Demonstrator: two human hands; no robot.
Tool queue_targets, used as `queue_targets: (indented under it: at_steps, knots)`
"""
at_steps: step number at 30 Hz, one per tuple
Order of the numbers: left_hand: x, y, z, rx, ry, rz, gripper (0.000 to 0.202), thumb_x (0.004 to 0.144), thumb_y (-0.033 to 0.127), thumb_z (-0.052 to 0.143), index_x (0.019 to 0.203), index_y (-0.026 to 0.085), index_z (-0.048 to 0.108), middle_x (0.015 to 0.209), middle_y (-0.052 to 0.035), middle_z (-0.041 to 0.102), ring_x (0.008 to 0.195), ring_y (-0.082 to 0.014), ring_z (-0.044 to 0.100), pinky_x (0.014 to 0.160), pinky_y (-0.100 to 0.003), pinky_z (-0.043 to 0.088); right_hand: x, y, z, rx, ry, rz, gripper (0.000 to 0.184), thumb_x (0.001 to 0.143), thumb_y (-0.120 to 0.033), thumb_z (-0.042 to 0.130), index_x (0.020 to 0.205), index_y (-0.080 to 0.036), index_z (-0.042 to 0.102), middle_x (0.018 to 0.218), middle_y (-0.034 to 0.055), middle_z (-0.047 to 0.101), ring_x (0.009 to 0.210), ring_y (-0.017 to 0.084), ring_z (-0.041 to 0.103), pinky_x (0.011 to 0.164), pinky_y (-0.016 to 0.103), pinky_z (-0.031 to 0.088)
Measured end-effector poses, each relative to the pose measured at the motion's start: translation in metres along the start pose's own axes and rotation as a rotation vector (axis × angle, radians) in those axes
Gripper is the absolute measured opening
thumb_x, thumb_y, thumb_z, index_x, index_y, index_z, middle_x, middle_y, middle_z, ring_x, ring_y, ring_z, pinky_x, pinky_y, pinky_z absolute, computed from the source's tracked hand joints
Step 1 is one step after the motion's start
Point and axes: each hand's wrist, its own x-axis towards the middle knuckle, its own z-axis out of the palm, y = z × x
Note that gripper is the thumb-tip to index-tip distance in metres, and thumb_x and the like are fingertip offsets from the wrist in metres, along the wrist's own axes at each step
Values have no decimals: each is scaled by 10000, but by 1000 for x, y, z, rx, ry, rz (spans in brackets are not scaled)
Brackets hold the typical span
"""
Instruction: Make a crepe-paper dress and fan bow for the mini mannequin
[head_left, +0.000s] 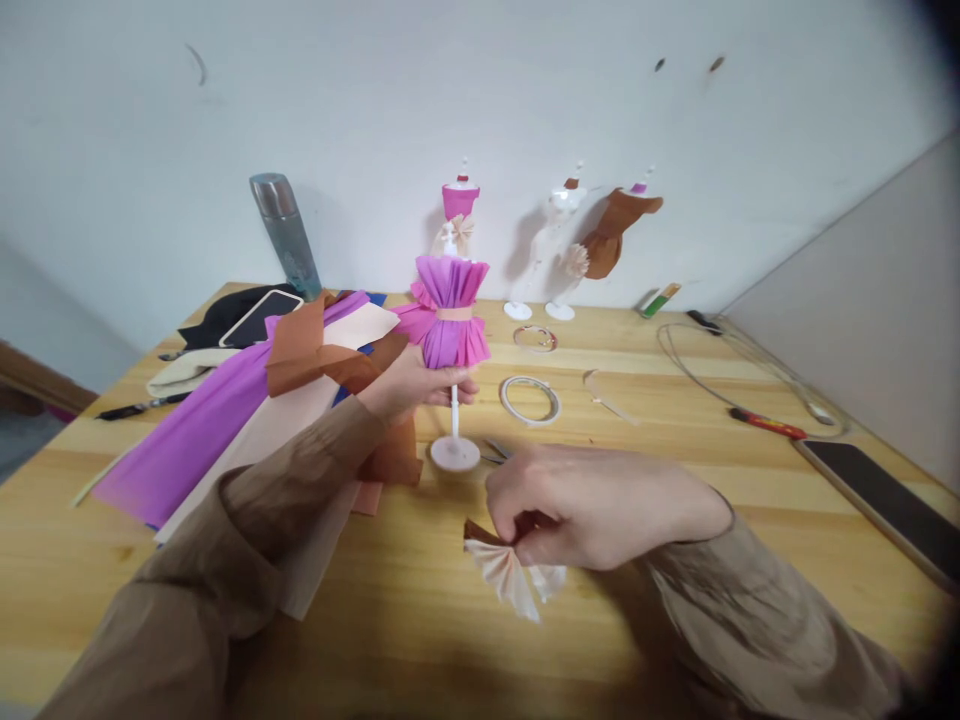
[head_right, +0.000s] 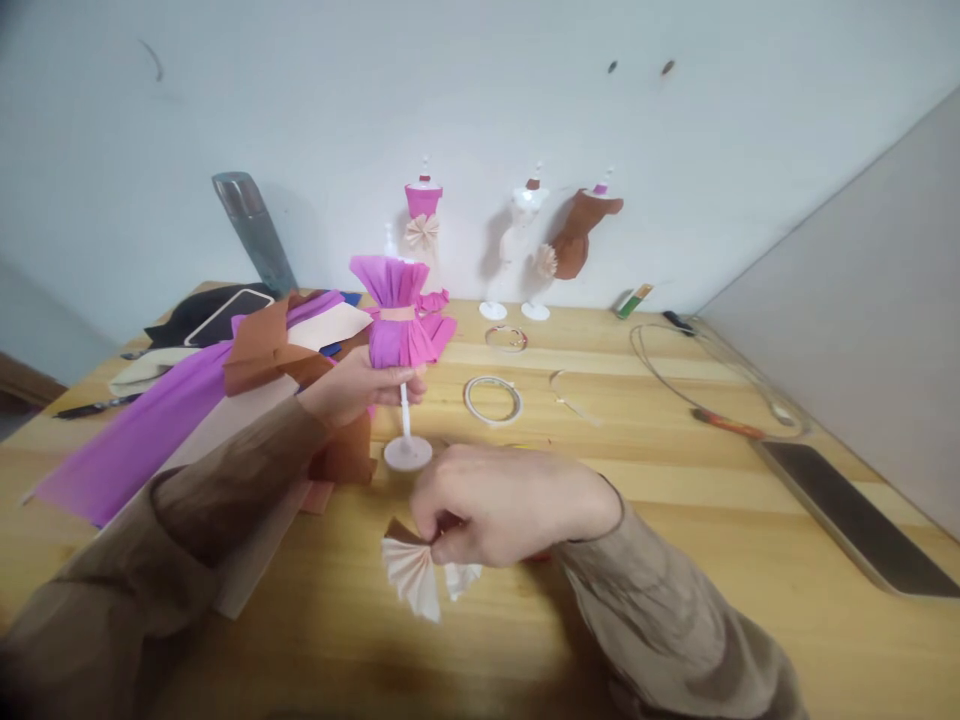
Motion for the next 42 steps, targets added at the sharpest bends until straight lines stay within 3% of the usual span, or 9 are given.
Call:
queue_targets:
  at_steps: [9,13,23,30,34,36,38,40,42]
  knots:
    - [-32,-17,37,-242,-132,-364,312,644,323,829,798,113,657,702,-53,684,626,-152,667,606,-254,532,-38,-6,-19,171,157,1,152,889,-191,566,745,-154,599,695,2,582,613,88,494,598,203,391]
    - [-58,-37,42,-263,-59,-522,272,668,328,807,796,132,668,728,-57,690,638,-147,660,614,-254,528,-38,8,-19,205,139,57,147,879,-212,571,752,-152,616,695,-2,587,614,88,509,582,201,386]
    - [-87,-61,41,-299,22,-572,432,575,336,870,840,86,639,798,-78,685,708,-149,667,718,-290,530,-8,58,-8,155,456,298,148,796,-255,522,681,-166,553,618,-44,465,568,87,399,544,224,318]
    - [-102,-55,45,-194,-12,-704,511,528,405,877,830,108,592,821,-67,684,734,-183,692,749,-330,525,-7,59,-8,78,542,358,138,757,-235,512,633,-175,527,569,-49,440,549,90,371,523,232,296]
    - [-110,-54,36,-95,-115,-749,414,584,408,831,769,124,594,778,-53,688,633,-152,670,642,-293,526,-6,55,-9,29,543,387,123,741,-212,522,623,-178,518,558,-51,440,536,88,376,522,232,290]
    - [-114,-49,28,47,-246,-797,325,640,405,781,698,131,615,683,-41,678,513,-134,619,566,-293,516,-6,51,-9,5,557,385,122,746,-208,522,628,-180,519,558,-51,446,533,88,381,525,230,289]
    - [-118,-37,20,279,-494,-821,309,697,410,724,590,134,636,535,-37,627,464,-143,585,522,-286,500,-5,46,-8,-30,572,384,151,761,-204,513,612,-182,500,546,-54,438,520,84,368,524,230,279]
    - [-118,-15,16,536,-639,-756,312,700,375,719,512,152,608,458,-17,579,435,-136,555,469,-250,457,-3,40,-8,-79,587,398,185,780,-198,509,598,-183,484,534,-54,441,509,83,360,518,233,265]
    - [-113,11,15,741,-609,-604,348,782,366,617,508,152,593,471,-15,579,419,-112,523,449,-224,416,-1,33,-7,-140,607,428,198,791,-192,523,597,-183,489,535,-48,468,507,86,371,516,237,260]
